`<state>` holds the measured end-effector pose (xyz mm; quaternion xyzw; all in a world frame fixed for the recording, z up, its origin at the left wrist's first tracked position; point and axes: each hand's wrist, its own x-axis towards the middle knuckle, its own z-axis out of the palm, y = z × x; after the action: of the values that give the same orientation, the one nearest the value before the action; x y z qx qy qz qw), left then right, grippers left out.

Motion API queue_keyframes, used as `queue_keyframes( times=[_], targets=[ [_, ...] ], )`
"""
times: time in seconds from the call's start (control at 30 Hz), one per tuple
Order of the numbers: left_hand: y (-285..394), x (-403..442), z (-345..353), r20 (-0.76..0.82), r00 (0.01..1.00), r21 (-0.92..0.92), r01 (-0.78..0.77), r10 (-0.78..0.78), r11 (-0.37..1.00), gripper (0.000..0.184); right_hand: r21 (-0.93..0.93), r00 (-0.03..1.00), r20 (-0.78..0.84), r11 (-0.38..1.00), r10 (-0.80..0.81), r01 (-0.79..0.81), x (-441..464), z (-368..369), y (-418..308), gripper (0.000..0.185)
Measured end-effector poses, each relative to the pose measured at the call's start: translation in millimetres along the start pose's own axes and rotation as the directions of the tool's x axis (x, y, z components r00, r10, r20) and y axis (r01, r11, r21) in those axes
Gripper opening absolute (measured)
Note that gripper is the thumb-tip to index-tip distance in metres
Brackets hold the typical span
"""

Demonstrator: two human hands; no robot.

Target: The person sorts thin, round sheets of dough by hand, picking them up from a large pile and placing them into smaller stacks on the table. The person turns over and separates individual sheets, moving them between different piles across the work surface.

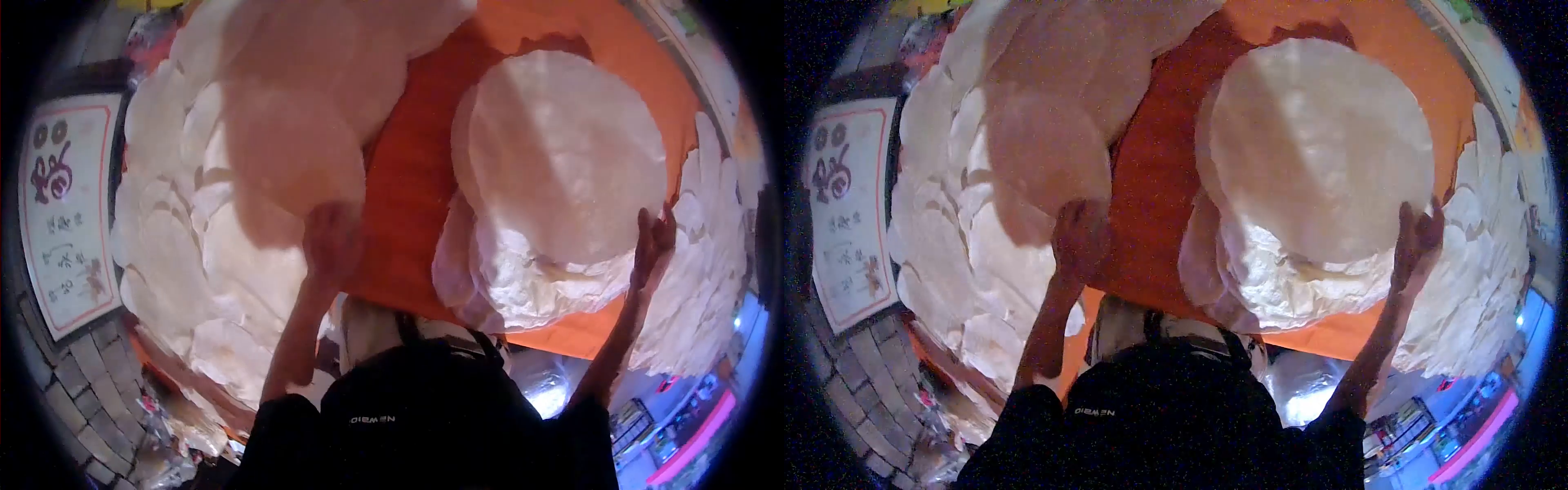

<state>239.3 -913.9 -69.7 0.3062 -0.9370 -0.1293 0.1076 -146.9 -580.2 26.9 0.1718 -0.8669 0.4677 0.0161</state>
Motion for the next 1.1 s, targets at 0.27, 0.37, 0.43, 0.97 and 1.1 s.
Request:
queue_keyframes(
  times=[0.27,0.37,0.43,0.97,1.1],
  targets=[
    [24.6,-49.8,-22.7,0.079,0.989,-0.078,0.135,-0.129,0.988,0.045,0.285,0.742,0.599,0.786,0.300,-0.548,-81.4,103.0,-70.0,0.034],
    [45.6,-88.8,-40.0,0.031,0.987,-0.211,0.163,-0.160,0.964,0.047,0.250,0.570,0.817,0.838,0.086,-0.484,-124.9,199.6,-91.8,0.033],
    [46.4,-104.8,-51.6,0.017,0.983,-0.141,0.185,-0.184,0.973,0.044,0.316,0.598,0.800,0.812,0.051,-0.491,-146.5,246.0,-122.2,0.030],
    [58.1,-186.5,-53.8,-0.049,0.944,-0.523,0.253,-0.326,0.814,0.022,0.483,0.576,0.744,0.868,-0.339,-0.113,-98.6,421.4,-81.5,0.045],
    [57.0,-188.5,-51.1,-0.010,0.925,-0.550,0.313,-0.381,0.774,0.020,0.060,0.433,0.879,0.948,-0.199,0.314,-83.5,420.7,-109.5,0.042]
  ],
)
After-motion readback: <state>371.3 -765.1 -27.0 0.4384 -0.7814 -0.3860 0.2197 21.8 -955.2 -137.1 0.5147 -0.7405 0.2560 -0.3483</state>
